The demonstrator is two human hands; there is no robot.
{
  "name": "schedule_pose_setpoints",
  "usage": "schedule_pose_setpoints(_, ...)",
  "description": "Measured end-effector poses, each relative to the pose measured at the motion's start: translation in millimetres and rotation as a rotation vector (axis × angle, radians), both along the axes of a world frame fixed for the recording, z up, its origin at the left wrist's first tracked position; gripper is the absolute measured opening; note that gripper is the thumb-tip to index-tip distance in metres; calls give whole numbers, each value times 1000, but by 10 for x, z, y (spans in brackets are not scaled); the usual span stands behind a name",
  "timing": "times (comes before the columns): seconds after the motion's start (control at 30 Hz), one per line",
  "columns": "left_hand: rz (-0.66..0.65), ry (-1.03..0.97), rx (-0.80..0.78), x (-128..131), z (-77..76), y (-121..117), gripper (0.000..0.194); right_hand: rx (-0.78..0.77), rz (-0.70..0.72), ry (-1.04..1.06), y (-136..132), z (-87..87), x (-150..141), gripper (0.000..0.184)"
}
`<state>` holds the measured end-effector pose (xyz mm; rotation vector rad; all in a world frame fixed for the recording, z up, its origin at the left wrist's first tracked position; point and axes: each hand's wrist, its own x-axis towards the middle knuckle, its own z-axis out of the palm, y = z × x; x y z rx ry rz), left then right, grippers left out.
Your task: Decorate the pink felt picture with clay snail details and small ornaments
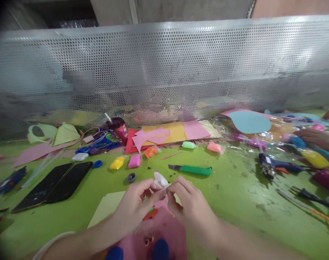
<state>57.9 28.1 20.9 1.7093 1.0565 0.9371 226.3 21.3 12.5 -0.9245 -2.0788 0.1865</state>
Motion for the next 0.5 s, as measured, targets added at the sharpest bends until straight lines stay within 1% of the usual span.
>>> schedule_pose_setpoints(0.07, -12, 14, 36, 12, 25, -32, 20, 10, -23, 0, -8, 6, -2, 17)
schedule_pose_setpoints(0.2, -32, 92, 19, 26, 34, -134, 19, 54, -85, 23, 13, 71, 28, 16)
schedule_pose_setpoints(0.27, -29, 133, 28, 23, 26, -164, 20, 57, -87, 37, 28, 117, 49, 15)
schedule_pose_setpoints(0.3, -14, 157, 59, 17, 23, -163, 21, 46, -77, 50, 32, 140, 57, 14)
schedule_pose_setpoints(0.37, 34, 221, 207, -4, 15, -128, 21, -1, -52, 89, 33, 182, 66, 13)
schedule_pose_setpoints(0.43, 120, 261, 419, -38, 3, -60, 22, -97, -34, 141, 30, 213, 67, 12)
schedule_pose_setpoints(0.5, 186, 272, 572, -74, -15, 17, 36, -244, 20, 211, 30, 228, 66, 12)
